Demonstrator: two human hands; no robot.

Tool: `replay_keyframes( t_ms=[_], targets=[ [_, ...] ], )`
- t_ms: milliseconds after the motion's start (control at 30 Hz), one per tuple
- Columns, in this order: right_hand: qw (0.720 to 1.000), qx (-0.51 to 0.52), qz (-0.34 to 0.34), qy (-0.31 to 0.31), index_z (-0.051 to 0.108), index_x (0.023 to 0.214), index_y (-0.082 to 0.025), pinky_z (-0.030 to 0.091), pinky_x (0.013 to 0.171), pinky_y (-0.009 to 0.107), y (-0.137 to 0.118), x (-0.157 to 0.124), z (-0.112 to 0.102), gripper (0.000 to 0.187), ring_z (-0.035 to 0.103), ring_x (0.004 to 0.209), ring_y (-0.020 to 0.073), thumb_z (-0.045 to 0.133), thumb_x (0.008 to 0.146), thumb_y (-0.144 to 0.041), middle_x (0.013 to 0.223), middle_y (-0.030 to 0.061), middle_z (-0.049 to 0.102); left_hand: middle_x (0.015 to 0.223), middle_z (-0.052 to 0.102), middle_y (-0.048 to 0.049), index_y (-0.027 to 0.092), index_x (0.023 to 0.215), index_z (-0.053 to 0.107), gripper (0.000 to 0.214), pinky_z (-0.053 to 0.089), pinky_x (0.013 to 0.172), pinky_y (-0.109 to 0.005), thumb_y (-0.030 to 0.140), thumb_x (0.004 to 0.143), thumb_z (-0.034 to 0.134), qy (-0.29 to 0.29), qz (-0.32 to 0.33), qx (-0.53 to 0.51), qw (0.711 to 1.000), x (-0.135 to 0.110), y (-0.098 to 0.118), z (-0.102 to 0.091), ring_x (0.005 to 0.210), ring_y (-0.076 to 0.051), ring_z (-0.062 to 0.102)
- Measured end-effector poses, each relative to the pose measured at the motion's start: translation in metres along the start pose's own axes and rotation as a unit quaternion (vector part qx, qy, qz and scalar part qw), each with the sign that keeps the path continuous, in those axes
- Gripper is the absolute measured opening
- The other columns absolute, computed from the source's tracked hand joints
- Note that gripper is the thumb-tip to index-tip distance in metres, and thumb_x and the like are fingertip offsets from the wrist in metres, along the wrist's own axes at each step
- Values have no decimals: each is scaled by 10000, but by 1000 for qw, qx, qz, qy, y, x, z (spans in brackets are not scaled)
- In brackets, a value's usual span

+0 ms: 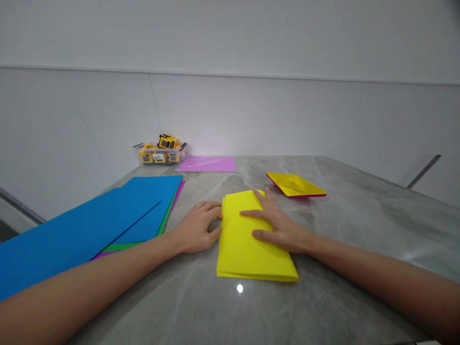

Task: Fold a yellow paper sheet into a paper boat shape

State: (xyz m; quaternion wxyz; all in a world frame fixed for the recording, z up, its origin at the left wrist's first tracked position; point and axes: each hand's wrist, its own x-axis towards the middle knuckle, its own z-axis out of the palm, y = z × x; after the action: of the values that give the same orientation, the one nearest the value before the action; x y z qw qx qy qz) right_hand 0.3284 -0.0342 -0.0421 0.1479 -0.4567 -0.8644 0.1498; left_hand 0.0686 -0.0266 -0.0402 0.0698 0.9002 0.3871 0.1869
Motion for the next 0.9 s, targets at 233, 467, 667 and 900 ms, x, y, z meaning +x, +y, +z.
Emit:
replay_keyframes(
  t_ms=[233, 467, 667, 900],
  targets=[
    [999, -41, 18, -9, 501, 1347, -313, -21, 1081, 644, -9, -4, -2, 590, -138, 1384, 428, 537, 824, -582, 1572, 55, 43, 1284, 555, -72, 213, 957, 544, 164, 354, 1041, -398, 216, 793, 545, -5, 7, -1, 1000, -1, -3, 1, 1192, -242, 473],
    [997, -53, -16, -48, 488, 1355, -322, 14, 1104, 611, 1, 0, -11, 580, -55, 1407, 400, 511, 841, -590, 1563, 73, 120, 1309, 550, -64, 205, 987, 551, 204, 352, 1049, -406, 239, 786, 563, -7, -4, -8, 1000, 0, -3, 1, 1188, -248, 478],
    [995, -48, -62, -60, 492, 1354, -316, 42, 1117, 593, 4, 3, -11, 559, -2, 1419, 370, 514, 855, -568, 1547, 50, 199, 1292, 549, -81, 198, 1051, 552, 262, 351, 1052, -422, 261, 796, 553, -13, -14, -7, 1000, -1, -3, 0, 1203, -261, 463],
    [995, -40, -73, -57, 497, 1348, -320, 51, 1116, 601, 8, 5, -9, 547, 13, 1419, 366, 493, 866, -579, 1534, 41, 238, 1285, 527, -98, 198, 1020, 560, 252, 363, 1040, -420, 266, 777, 571, -10, -29, -9, 1000, -3, -3, 0, 1195, -262, 467]
  ],
)
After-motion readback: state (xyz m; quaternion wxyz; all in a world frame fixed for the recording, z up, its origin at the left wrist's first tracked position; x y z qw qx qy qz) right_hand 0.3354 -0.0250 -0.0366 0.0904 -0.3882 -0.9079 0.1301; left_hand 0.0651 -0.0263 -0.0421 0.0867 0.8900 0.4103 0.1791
